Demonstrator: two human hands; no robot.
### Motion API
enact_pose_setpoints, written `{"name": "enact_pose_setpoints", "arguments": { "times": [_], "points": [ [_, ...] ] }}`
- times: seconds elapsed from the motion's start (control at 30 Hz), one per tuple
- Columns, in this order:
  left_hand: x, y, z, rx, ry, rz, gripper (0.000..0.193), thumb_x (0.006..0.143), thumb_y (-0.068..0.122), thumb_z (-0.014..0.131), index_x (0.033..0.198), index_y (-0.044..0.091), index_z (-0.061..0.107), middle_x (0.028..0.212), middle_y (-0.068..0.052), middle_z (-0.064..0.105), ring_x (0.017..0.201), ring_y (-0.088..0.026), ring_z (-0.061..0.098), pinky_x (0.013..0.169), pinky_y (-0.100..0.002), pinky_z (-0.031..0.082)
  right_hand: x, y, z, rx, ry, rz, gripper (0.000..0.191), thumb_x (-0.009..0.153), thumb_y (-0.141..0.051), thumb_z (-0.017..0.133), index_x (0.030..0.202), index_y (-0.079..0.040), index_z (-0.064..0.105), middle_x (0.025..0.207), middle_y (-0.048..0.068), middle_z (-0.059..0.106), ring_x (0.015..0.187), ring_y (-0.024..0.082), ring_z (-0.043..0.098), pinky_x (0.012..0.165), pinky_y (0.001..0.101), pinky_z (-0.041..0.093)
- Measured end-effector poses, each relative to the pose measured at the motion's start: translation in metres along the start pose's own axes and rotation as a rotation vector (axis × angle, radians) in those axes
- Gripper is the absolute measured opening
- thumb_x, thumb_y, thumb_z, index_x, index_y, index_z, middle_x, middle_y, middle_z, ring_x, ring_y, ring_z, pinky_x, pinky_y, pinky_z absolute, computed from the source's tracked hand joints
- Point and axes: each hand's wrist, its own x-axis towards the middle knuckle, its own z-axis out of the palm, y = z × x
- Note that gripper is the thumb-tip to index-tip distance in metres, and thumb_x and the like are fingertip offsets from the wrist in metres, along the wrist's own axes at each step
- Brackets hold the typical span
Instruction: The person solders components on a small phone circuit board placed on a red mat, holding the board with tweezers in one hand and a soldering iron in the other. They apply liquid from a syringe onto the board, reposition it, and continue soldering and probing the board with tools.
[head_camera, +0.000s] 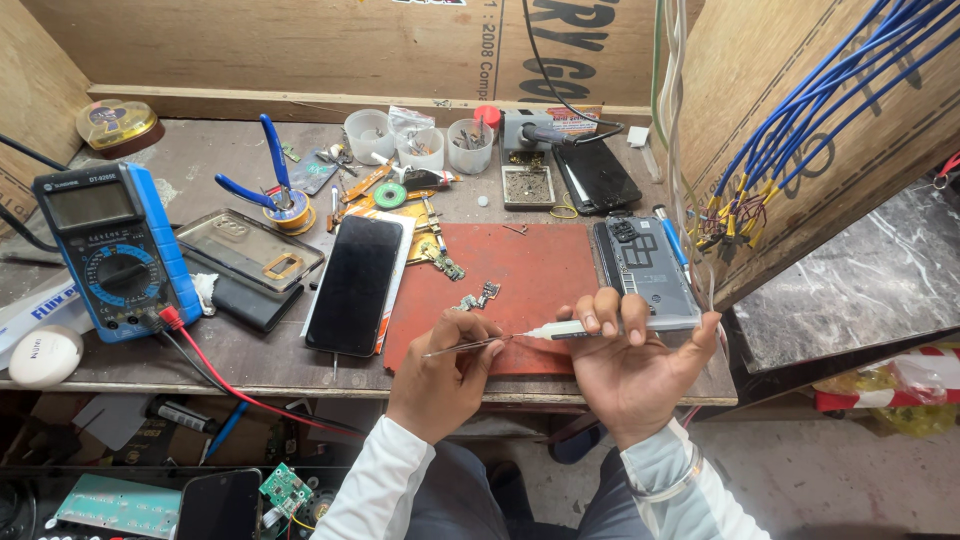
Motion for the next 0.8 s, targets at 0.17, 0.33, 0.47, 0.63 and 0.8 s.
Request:
{"name": "enact_pose_setpoints", "arguments": {
  "times": [0.17,0.33,0.47,0.63,0.8],
  "points": [
    [-0.0001,0.0002,-0.0003,-0.001,0.007,0.036,0.028,0.095,0.008,0.073,0.103,0.004,0.046,0.094,-0.007,0.077,0.074,-0.02,0.078,0.062,-0.029,0.06,0.0002,0.0002,-0.0007,-0.006,-0.005,0.014,0.065,0.098,-0.076,0.04,0.072,-0.016,0.035,0.083,0.004,0.038,0.092,0.024,0.043,0.11,0.0501,0.035],
    [0.0001,-0.0006,0.0002,0.016,0.004,0.039,0.029,0.094,0.009,0.073,0.104,0.005,0.046,0.093,-0.007,0.077,0.073,-0.02,0.078,0.061,-0.029,0.06,0.0,0.0001,-0.0018,0.003,0.006,0.019,0.065,0.097,-0.076,0.042,0.072,-0.017,0.034,0.082,0.004,0.037,0.091,0.024,0.043,0.109,0.0485,0.035],
    [0.0002,-0.0009,0.0004,0.023,0.009,0.041,0.029,0.094,0.009,0.074,0.104,0.005,0.046,0.092,-0.007,0.076,0.072,-0.02,0.078,0.061,-0.03,0.06,0.0003,-0.0001,-0.0024,-0.016,0.014,0.028,0.065,0.096,-0.076,0.044,0.071,-0.017,0.033,0.082,0.003,0.037,0.091,0.023,0.042,0.109,0.0476,0.035],
    [-0.0001,-0.0004,-0.0001,0.016,0.005,0.023,0.029,0.094,0.008,0.074,0.103,0.005,0.046,0.091,-0.007,0.076,0.071,-0.02,0.078,0.06,-0.03,0.059,0.0004,0.0003,-0.0038,0.003,0.018,0.036,0.066,0.094,-0.078,0.047,0.071,-0.017,0.032,0.083,0.004,0.036,0.09,0.023,0.041,0.109,0.0457,0.034],
    [0.0003,0.0003,-0.0002,-0.003,0.007,0.041,0.029,0.095,0.008,0.073,0.104,0.005,0.045,0.094,-0.007,0.076,0.075,-0.02,0.078,0.062,-0.029,0.06,-0.0004,0.0002,-0.0048,-0.009,0.028,0.028,0.066,0.091,-0.077,0.049,0.071,-0.017,0.031,0.083,0.004,0.035,0.089,0.022,0.039,0.106,0.0457,0.033]
  ]
}}
